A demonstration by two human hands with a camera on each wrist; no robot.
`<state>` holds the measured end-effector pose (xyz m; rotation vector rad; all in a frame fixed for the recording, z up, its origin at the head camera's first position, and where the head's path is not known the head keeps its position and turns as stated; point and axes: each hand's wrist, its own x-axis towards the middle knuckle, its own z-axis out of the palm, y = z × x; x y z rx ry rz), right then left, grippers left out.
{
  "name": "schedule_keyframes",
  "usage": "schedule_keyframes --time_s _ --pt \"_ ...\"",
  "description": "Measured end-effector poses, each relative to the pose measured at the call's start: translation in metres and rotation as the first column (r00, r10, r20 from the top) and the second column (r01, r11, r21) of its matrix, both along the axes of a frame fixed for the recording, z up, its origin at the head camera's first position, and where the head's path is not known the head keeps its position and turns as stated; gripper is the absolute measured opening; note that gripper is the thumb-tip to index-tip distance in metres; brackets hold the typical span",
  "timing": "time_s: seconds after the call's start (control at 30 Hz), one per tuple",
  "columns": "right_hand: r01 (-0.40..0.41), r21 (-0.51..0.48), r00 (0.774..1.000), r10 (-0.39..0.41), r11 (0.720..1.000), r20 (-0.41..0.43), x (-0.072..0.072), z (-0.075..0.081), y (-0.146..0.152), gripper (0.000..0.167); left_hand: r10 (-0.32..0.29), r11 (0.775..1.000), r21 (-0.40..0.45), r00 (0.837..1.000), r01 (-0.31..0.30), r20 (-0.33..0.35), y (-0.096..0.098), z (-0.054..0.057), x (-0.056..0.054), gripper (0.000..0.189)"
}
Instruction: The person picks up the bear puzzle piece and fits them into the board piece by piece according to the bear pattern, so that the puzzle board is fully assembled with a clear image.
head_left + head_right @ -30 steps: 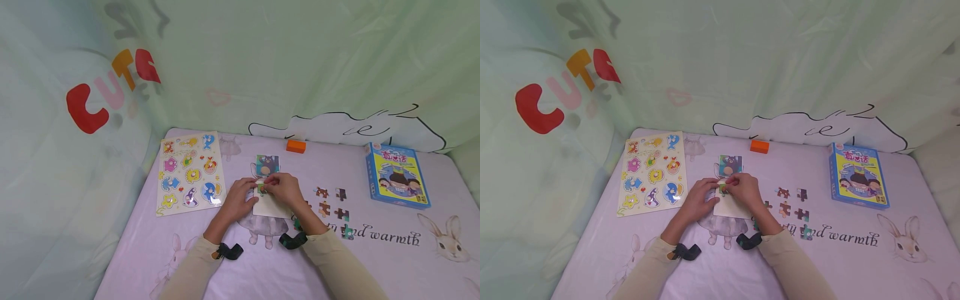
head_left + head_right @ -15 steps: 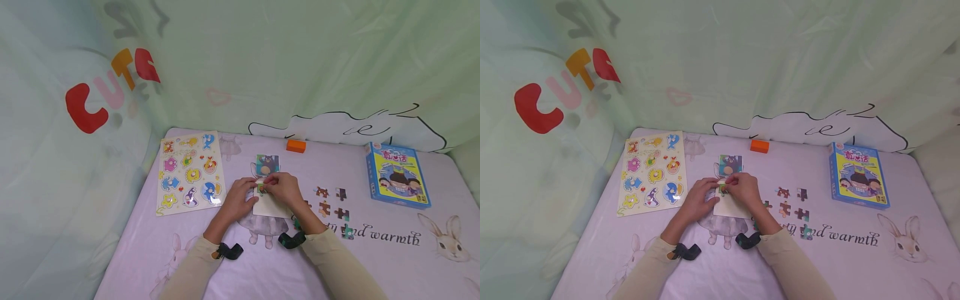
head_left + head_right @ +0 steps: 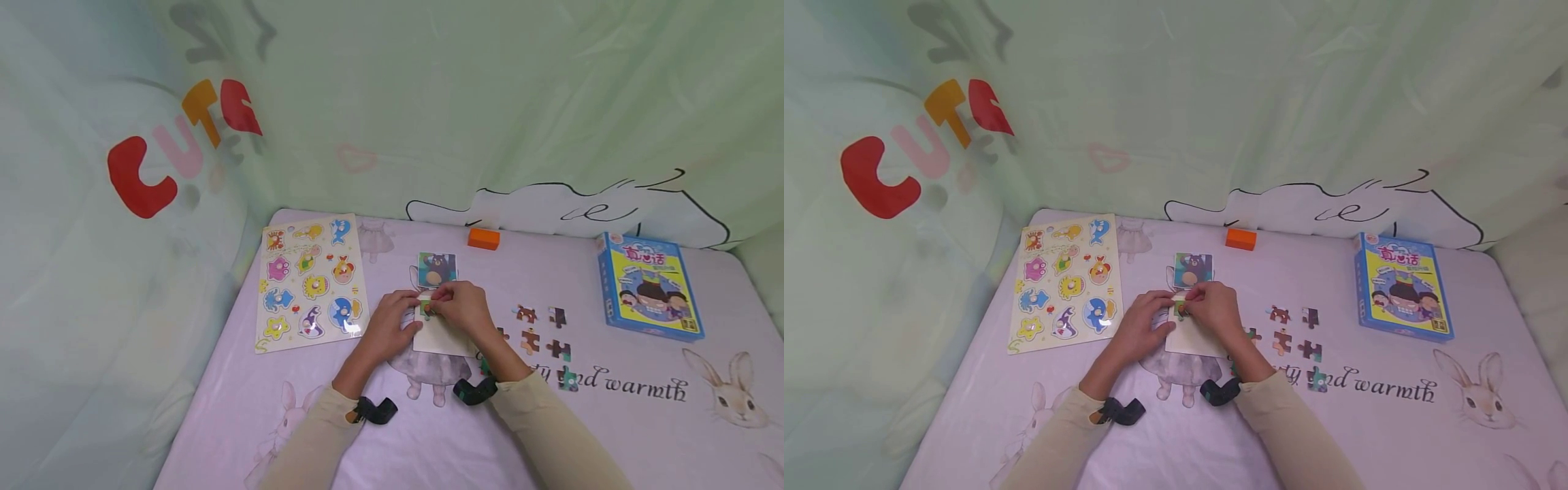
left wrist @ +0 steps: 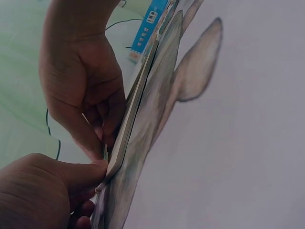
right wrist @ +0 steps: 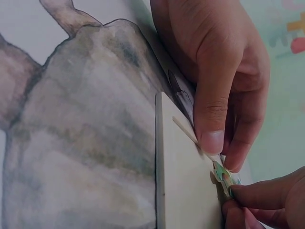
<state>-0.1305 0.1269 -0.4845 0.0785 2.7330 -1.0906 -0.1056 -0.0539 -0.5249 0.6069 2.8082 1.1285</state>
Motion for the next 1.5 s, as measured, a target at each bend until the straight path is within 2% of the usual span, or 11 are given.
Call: schedule_keyframes --time_s 0.3,0.7,1.0,1.27,1.5 --pt "0.008 0.008 1.000 -0.008 1.000 -0.017 0.000 -0.001 -0.001 0.017 0.000 1.000 -0.001 1.000 0.000 0.009 0.001 0.000 0.000 0.041" --pt "-0.067 0.037 0.998 0.066 0.997 0.005 0.006 0.006 0.009 0.017 0.015 1.000 -0.006 1.000 -0.014 0.027 0.001 -0.002 0.000 0.041" --pt "-0.085 0.026 0.996 0.084 0.996 0.026 0.007 0.001 0.010 0.017 0.016 1.000 0.013 0.998 -0.016 0.055 0.000 0.000 0.000 0.040" --pt "-0.095 0.034 0.995 0.095 0.995 0.005 0.007 0.000 0.011 0.017 0.087 0.994 0.059 0.995 -0.090 0.051 0.008 0.000 -0.006 0.028" --pt "-0.093 0.029 0.995 0.093 0.995 0.026 0.006 -0.001 0.011 0.014 0.133 0.984 0.113 0.991 -0.136 0.034 0.012 -0.001 -0.013 0.020"
